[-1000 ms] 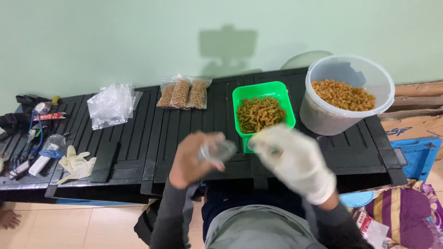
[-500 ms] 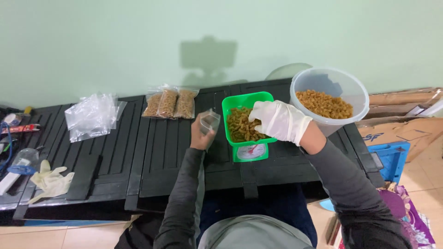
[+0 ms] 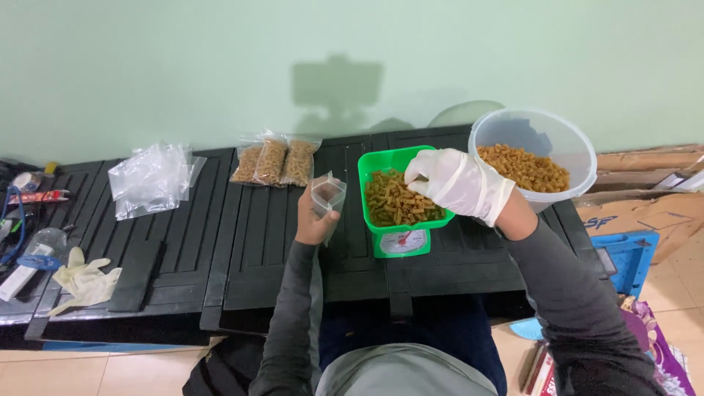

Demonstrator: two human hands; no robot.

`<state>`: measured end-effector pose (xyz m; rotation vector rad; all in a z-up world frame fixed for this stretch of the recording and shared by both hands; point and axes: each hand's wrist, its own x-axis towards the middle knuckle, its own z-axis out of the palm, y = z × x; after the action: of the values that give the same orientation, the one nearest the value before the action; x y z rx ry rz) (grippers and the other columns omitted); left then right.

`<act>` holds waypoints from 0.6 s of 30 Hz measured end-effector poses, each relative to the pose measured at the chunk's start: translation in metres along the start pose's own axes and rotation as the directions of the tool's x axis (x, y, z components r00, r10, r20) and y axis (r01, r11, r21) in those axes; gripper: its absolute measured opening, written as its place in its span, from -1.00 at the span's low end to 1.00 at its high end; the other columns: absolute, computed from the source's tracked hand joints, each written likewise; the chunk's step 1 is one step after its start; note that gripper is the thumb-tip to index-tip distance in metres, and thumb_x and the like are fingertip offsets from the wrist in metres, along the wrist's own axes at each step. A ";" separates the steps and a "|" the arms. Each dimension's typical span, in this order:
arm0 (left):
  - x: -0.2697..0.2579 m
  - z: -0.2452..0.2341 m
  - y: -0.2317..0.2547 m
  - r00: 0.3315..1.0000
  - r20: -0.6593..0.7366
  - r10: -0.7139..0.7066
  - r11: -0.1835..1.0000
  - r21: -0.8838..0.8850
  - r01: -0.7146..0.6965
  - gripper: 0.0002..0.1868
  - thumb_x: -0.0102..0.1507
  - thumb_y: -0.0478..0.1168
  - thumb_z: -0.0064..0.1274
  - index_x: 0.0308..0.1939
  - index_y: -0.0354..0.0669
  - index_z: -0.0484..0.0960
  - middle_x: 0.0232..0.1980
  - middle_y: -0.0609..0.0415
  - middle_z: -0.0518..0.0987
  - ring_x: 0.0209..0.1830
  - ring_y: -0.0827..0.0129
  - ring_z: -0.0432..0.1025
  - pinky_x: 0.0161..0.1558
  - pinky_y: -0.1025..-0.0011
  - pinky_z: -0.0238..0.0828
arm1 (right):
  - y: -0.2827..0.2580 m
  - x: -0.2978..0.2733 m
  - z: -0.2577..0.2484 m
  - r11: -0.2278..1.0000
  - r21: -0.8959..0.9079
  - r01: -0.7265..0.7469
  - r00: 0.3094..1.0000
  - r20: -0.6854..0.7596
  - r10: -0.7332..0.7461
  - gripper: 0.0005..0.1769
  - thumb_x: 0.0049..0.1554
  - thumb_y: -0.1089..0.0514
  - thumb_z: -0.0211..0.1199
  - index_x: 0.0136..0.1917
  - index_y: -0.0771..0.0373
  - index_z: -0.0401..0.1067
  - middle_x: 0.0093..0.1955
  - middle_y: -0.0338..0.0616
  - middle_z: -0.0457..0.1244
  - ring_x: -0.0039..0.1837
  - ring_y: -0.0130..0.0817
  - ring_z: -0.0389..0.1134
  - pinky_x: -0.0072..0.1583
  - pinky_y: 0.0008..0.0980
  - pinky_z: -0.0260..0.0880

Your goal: Scooping snacks from a large container into a scale for weighing and then into individual plastic bags for packaging.

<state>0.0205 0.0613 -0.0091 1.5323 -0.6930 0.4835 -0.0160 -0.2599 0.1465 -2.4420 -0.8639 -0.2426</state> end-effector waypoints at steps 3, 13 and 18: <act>0.001 -0.003 0.038 0.997 0.062 -0.039 0.999 0.006 0.038 -0.10 0.10 0.44 0.32 0.22 -0.18 0.56 -0.20 -0.05 0.61 -0.22 0.29 0.50 -0.12 0.18 0.48 | -0.028 0.012 -0.012 1.000 -0.020 0.018 0.998 -0.055 -0.019 -0.89 0.08 0.02 0.43 -0.14 -0.09 0.52 -0.19 -0.42 0.35 -0.05 -0.29 0.46 0.05 -0.39 0.43; 0.025 0.000 0.086 0.973 0.230 0.011 1.000 -0.017 -0.007 -0.12 0.07 0.32 0.44 0.23 -0.20 0.57 -0.26 -0.09 0.62 -0.33 0.34 0.47 -0.23 0.26 0.43 | -0.107 0.060 0.004 0.957 -0.052 0.286 0.957 -0.027 -0.288 -0.94 0.14 -0.02 0.33 -0.15 -0.15 0.46 -0.16 -0.49 0.31 -0.08 -0.38 0.39 0.05 -0.41 0.36; 0.021 0.010 0.070 0.980 0.200 0.016 0.996 -0.092 0.003 -0.16 0.13 0.34 0.37 0.22 -0.20 0.57 -0.27 -0.04 0.59 -0.33 0.42 0.39 -0.24 0.32 0.37 | -0.091 0.062 -0.002 0.956 -0.107 0.273 0.962 0.031 -0.271 -0.90 0.20 -0.07 0.23 -0.14 -0.14 0.38 -0.17 -0.49 0.25 -0.05 -0.40 0.37 0.06 -0.42 0.29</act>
<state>-0.0129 0.0492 0.0554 1.5047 -0.8650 0.2996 -0.0242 -0.1685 0.2074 -2.4224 -1.2257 -0.3812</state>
